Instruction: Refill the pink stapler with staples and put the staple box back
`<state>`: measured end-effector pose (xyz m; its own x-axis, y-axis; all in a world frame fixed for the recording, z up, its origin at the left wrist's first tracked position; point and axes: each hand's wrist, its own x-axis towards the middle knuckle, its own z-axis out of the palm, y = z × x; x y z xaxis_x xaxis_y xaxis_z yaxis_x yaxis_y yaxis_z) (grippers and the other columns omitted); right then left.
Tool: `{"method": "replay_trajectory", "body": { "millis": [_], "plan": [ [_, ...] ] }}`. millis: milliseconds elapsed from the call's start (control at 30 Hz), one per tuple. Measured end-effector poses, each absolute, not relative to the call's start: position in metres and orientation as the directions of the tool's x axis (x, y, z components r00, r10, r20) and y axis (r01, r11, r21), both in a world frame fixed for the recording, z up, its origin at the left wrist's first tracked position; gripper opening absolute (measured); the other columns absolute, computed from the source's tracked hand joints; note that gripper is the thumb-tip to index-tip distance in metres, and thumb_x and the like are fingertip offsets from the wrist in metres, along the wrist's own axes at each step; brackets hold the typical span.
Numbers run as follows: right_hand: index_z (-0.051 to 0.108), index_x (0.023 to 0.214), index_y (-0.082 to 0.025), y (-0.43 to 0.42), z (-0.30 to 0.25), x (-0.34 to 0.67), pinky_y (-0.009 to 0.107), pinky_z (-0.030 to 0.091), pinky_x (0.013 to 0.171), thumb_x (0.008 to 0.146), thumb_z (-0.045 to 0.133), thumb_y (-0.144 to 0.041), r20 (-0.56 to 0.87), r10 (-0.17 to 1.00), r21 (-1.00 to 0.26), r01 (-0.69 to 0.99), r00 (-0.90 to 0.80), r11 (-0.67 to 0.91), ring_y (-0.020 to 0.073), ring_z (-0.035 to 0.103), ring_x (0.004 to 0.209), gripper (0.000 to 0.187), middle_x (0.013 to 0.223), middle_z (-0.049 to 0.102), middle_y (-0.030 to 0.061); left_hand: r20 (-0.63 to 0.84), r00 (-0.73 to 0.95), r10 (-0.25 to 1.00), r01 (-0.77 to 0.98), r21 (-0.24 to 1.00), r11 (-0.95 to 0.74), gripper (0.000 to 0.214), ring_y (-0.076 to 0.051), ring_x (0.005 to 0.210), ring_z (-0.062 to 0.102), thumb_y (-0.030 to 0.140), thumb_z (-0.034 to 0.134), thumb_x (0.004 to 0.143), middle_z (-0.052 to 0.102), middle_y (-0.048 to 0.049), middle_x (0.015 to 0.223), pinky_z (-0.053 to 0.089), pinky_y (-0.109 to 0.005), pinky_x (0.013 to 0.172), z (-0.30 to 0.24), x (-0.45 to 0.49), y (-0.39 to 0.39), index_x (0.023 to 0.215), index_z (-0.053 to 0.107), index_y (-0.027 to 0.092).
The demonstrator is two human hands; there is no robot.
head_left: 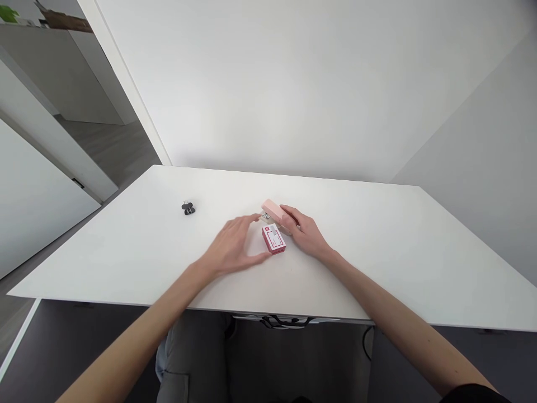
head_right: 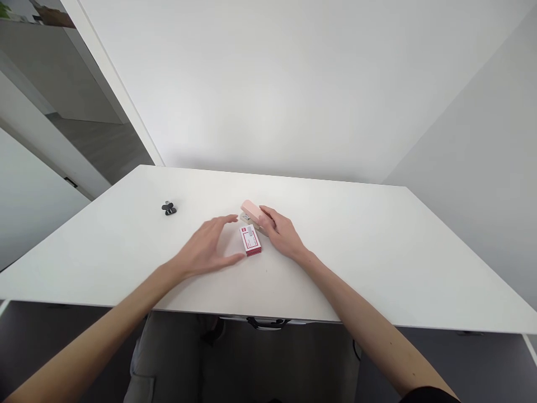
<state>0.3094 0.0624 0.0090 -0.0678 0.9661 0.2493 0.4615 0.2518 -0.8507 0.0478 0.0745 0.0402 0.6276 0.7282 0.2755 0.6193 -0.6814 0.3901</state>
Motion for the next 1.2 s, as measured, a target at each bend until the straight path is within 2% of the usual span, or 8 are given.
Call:
{"method": "replay_trajectory", "body": {
  "millis": [133, 300, 400, 533, 833, 1100, 1200],
  "plan": [
    [0.062, 0.151, -0.030, 0.064, 0.004, 0.310, 0.049, 0.056, 0.112, 0.109, 0.049, -0.059, 0.258, 0.965, -0.871, 0.424, -0.037, 0.249, 0.0306, 0.064, 0.139, 0.053, 0.154, 0.067, 0.0084, 0.257, 0.629, 0.734, 0.584, 0.467, -0.664, 0.099, -0.040, 0.139, 0.061, 0.063, 0.081, 0.083, 0.061, -0.0159, 0.154, 0.048, -0.057, 0.116, 0.032, 0.082, 0.059, 0.162, 0.035, 0.025],
    [0.062, 0.151, -0.030, 0.065, 0.005, 0.308, 0.050, 0.059, 0.109, 0.109, 0.049, -0.058, 0.273, 0.961, -0.878, 0.398, -0.040, 0.266, 0.0306, 0.067, 0.136, 0.052, 0.152, 0.068, 0.0098, 0.271, 0.561, 0.782, 0.577, 0.549, -0.605, 0.080, -0.036, 0.125, 0.069, 0.047, 0.071, 0.093, 0.069, -0.0124, 0.141, 0.052, -0.054, 0.108, 0.027, 0.088, 0.057, 0.161, 0.035, 0.025],
    [0.063, 0.150, -0.030, 0.064, 0.007, 0.308, 0.050, 0.058, 0.111, 0.109, 0.049, -0.058, 0.270, 0.962, -0.876, 0.404, -0.039, 0.263, 0.0306, 0.065, 0.138, 0.051, 0.152, 0.068, 0.0097, 0.246, 0.494, 0.834, 0.597, 0.602, -0.531, 0.082, -0.035, 0.125, 0.068, 0.051, 0.075, 0.090, 0.069, -0.0117, 0.140, 0.055, -0.052, 0.106, 0.025, 0.077, 0.060, 0.159, 0.038, 0.027],
    [0.063, 0.150, -0.031, 0.063, 0.007, 0.309, 0.051, 0.056, 0.112, 0.110, 0.047, -0.058, 0.246, 0.968, -0.878, 0.413, -0.049, 0.243, 0.0312, 0.065, 0.139, 0.051, 0.155, 0.066, 0.0089, 0.252, 0.338, 0.907, 0.635, 0.650, -0.417, 0.089, -0.033, 0.129, 0.066, 0.059, 0.077, 0.086, 0.065, -0.0130, 0.145, 0.053, -0.050, 0.111, 0.026, 0.042, 0.070, 0.159, 0.038, 0.025],
    [0.061, 0.152, -0.031, 0.060, 0.007, 0.309, 0.051, 0.055, 0.113, 0.110, 0.047, -0.059, 0.206, 0.977, -0.879, 0.428, -0.054, 0.209, 0.0314, 0.063, 0.141, 0.053, 0.155, 0.066, 0.0089, 0.207, 0.028, 0.978, 0.691, 0.703, -0.169, 0.097, -0.034, 0.132, 0.066, 0.066, 0.084, 0.076, 0.067, -0.0124, 0.145, 0.055, -0.050, 0.110, 0.046, -0.041, 0.074, 0.154, 0.043, 0.027],
    [0.060, 0.152, -0.031, 0.058, 0.008, 0.310, 0.051, 0.054, 0.114, 0.110, 0.047, -0.060, 0.198, 0.978, -0.874, 0.441, -0.061, 0.205, 0.0309, 0.062, 0.142, 0.053, 0.157, 0.065, 0.0082, 0.166, -0.063, 0.984, 0.744, 0.665, -0.064, 0.105, -0.037, 0.138, 0.062, 0.073, 0.084, 0.071, 0.066, -0.0135, 0.148, 0.052, -0.053, 0.114, 0.052, -0.084, 0.066, 0.157, 0.043, 0.030],
    [0.059, 0.152, -0.030, 0.058, 0.009, 0.309, 0.051, 0.054, 0.115, 0.110, 0.046, -0.059, 0.185, 0.981, -0.873, 0.449, -0.061, 0.193, 0.0308, 0.062, 0.142, 0.053, 0.156, 0.065, 0.0083, 0.149, -0.037, 0.988, 0.768, 0.637, -0.068, 0.100, -0.037, 0.141, 0.060, 0.074, 0.084, 0.072, 0.067, -0.0106, 0.149, 0.050, -0.054, 0.116, 0.049, -0.096, 0.065, 0.155, 0.047, 0.033]
  ]
}}
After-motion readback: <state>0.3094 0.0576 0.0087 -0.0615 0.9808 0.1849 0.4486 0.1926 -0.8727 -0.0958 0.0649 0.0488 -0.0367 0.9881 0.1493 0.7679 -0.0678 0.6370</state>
